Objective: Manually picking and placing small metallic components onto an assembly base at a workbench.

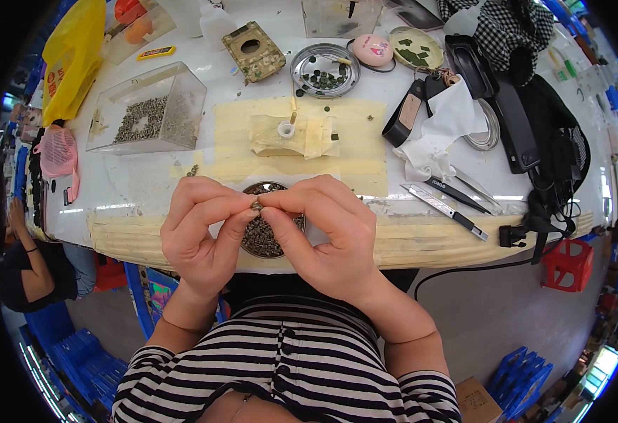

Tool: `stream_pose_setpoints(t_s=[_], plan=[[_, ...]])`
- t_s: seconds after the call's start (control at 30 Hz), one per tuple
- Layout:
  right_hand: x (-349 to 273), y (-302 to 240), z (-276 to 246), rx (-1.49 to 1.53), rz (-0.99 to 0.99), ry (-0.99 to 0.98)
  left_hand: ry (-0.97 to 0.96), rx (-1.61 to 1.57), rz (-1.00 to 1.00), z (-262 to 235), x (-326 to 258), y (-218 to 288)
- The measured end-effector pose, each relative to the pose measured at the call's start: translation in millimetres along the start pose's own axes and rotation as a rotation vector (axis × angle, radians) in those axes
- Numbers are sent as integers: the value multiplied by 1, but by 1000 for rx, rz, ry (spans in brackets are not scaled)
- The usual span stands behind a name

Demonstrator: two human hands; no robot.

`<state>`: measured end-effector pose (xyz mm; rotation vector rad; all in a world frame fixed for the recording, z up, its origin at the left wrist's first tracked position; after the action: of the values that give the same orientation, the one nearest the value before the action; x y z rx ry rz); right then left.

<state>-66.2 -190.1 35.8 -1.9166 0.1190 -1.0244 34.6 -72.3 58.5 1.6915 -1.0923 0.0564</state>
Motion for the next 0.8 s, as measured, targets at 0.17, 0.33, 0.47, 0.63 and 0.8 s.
stream_pose_setpoints(t_s=[0.17, 0.33, 0.47, 0.63, 0.8], plan=[[0, 0, 0, -16, -11, -3, -7, 20, -10, 0, 1, 0], [1, -3, 0, -11, 11, -16, -68, 65, -57, -2, 1, -3], [1, -3, -2, -25, -3, 5, -146, 143, -51, 3, -1, -6], [5, -6, -15, -30, -28, 26, -135, 127, -118, -8, 0, -8], [27, -78, -97, -192, -251, 236, 159, 91, 29, -110, 0, 27]])
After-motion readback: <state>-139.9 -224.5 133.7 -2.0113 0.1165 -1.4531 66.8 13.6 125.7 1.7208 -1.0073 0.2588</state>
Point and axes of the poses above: each hand's wrist, its own x-axis towards the middle knuckle, its own z-axis out of the palm, y = z × x, the point moved 9 cm from there along x, towards the middle knuckle, and after that the axes turned 10 degrees about -z, right-handed, at the moved point
